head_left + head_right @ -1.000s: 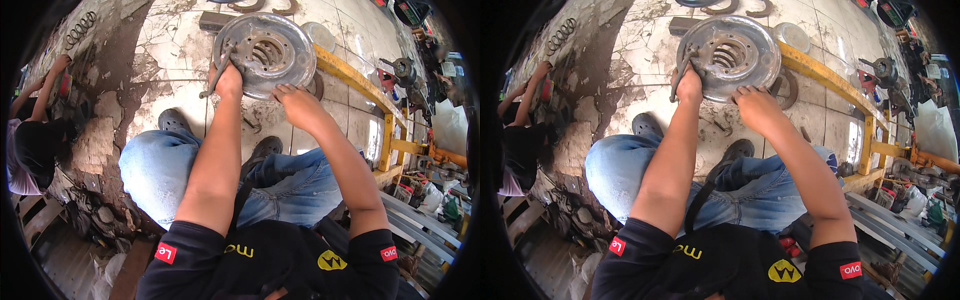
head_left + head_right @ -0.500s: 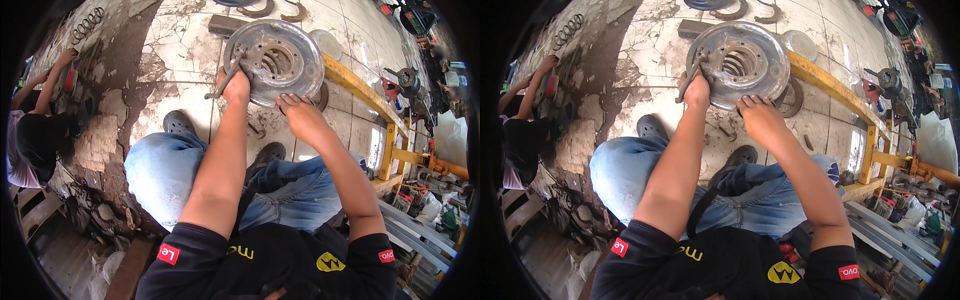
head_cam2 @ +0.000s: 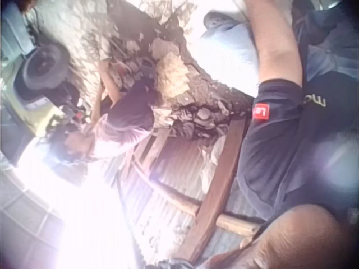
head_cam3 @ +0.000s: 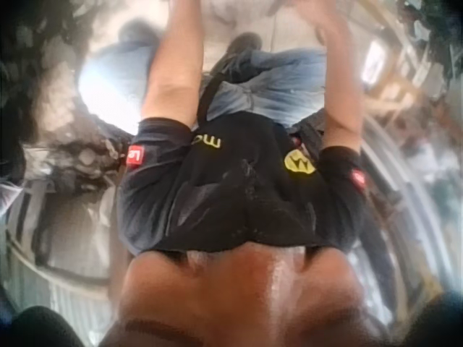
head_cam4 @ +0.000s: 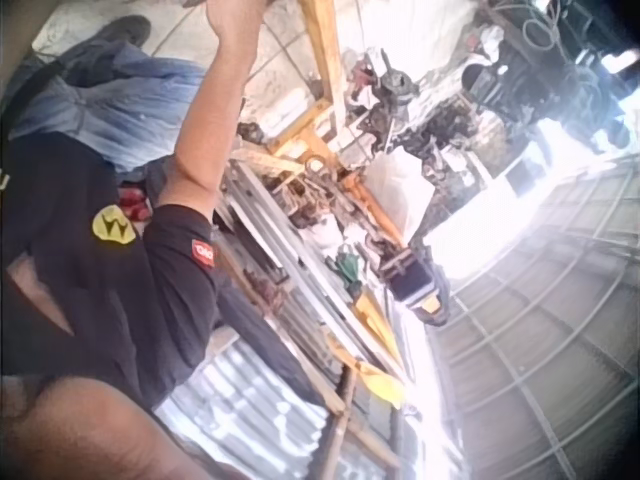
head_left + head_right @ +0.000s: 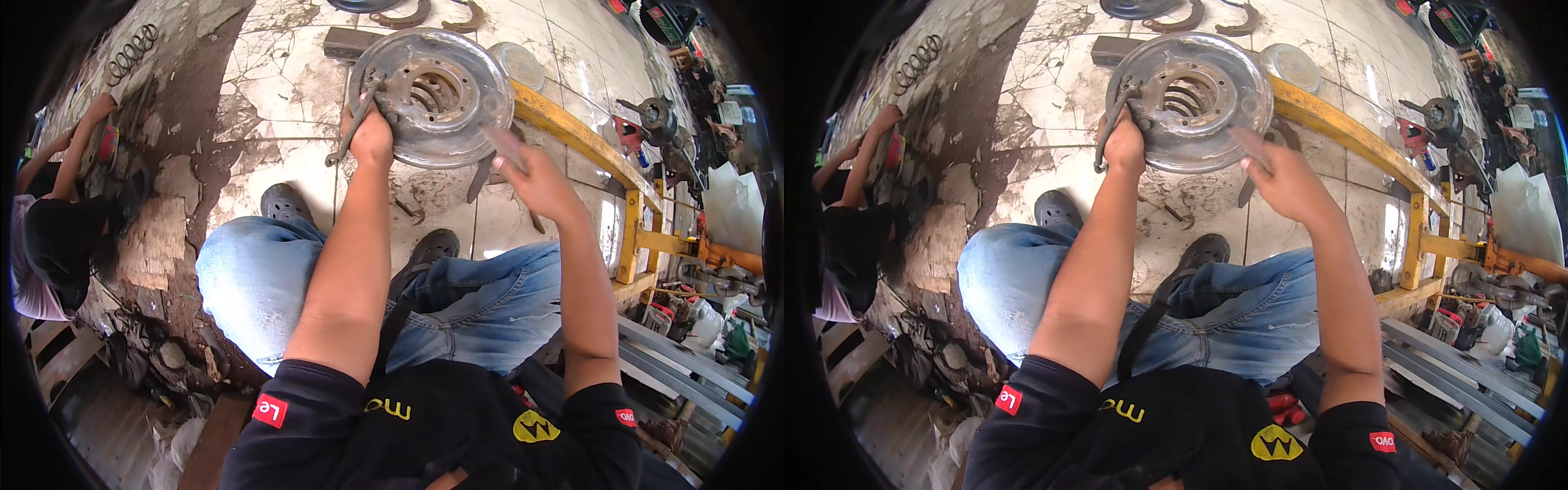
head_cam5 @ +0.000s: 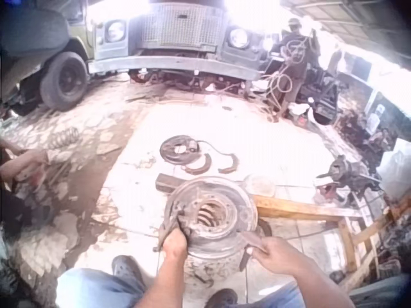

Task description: The person is sitting on the floor in a workshop, using a metal tool to scrape and clean the surface of a brake drum. They repeatedly scrape the inner and outer surfaces of the drum to remove rust and debris.

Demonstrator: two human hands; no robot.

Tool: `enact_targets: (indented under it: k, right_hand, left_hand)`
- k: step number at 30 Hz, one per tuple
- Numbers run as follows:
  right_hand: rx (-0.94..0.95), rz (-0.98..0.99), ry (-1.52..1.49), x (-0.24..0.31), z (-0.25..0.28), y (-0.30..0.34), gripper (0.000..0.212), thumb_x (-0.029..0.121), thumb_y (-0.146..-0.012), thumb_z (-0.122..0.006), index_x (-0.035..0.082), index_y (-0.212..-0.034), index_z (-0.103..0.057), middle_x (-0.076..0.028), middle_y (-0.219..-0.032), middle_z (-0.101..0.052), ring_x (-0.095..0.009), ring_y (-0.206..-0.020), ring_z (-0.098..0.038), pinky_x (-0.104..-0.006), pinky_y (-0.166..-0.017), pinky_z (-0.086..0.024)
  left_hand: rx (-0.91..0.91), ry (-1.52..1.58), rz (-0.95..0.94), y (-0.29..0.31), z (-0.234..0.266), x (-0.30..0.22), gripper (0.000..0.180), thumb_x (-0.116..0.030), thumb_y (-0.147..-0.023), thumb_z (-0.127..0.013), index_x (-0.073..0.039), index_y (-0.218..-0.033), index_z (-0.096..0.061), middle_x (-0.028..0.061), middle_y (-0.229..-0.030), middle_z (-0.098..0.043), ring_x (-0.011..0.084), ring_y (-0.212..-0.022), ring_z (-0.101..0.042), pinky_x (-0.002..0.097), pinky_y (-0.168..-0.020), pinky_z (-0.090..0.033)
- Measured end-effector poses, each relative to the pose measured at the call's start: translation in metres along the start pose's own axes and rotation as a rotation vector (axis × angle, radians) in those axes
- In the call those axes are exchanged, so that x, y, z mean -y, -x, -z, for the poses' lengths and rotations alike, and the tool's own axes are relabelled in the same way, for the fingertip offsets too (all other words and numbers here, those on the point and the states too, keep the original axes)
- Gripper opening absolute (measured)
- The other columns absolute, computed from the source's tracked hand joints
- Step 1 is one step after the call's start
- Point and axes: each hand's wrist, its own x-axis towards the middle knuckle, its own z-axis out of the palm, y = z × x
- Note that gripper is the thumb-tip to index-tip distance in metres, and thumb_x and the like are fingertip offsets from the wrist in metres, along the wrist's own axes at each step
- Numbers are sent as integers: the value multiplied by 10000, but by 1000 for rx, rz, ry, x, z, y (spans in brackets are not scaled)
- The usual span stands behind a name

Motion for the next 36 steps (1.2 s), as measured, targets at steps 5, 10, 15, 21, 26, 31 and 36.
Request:
enact_targets:
  k: [5, 10, 15, 21, 26, 31, 36]
  right_hand:
    - [-495, -196, -411, -55, -8, -13, 504, 278, -931, -645, 1, -1342, -558, -173, -1232, -637, -259, -1096, -628, -396, -950, -489]
    - [-333, -647, -940, -130, -69, -26, 394, 212, -867, -669, -11, -1190, -639, -146, -1063, -674, -217, -906, -642, -361, -751, -515]
    - [-80, -745, -809, -163, -125, -37, 365, 177, -818, -691, -45, -1107, -670, -130, -975, -684, -217, -782, -645, -356, -642, -496]
    - [-33, -590, -626, -205, -187, -70, 348, 153, -791, -719, -86, -1041, -682, -211, -1023, -699, -301, -944, -666, -383, -794, -499]
    - [-292, -655, -405, -217, -209, -91, 514, 218, -828, -709, -63, -1235, -572, -261, -1132, -669, -389, -1098, -633, -409, -944, -484]
    - [-350, -908, -41, -242, -199, -101, 736, 222, -878, -642, -7, -1480, -288, -249, -1249, -631, -391, -1151, -614, -457, -1001, -474]
    - [-86, -950, -91, -236, -208, -107, 901, 209, -874, -632, 26, -1561, -78, -242, -1259, -628, -367, -1152, -621, -458, -1003, -476]
  left_hand:
    - [265, 320, 342, -1, 2, -11, 430, -321, -1043, -481, -41, -1369, -505, 122, -1298, -580, 261, -1133, -589, 426, -998, -469]
    - [327, 367, 415, 17, 5, -33, 443, -334, -1065, -418, -58, -1408, -464, 121, -1377, -535, 276, -1213, -558, 451, -1044, -463]
    - [268, 444, 305, 23, 9, -29, 441, -326, -1072, -400, -53, -1411, -467, 122, -1383, -531, 278, -1212, -556, 442, -1048, -462]
    - [219, 447, 253, 19, 20, -31, 484, -365, -1080, -328, -60, -1443, -422, 126, -1413, -505, 283, -1263, -523, 455, -1073, -438]
    - [156, 372, 210, 29, 7, -33, 516, -403, -1080, -297, -68, -1460, -399, 110, -1448, -474, 278, -1292, -496, 428, -1098, -400]
    - [164, 384, 213, 26, 6, -25, 520, -399, -1080, -315, -50, -1456, -398, 107, -1444, -475, 263, -1300, -477, 403, -1109, -378]
    - [68, 250, 146, 21, 16, -15, 546, -426, -1074, -335, -60, -1479, -368, 115, -1456, -462, 269, -1301, -476, 400, -1123, -368]
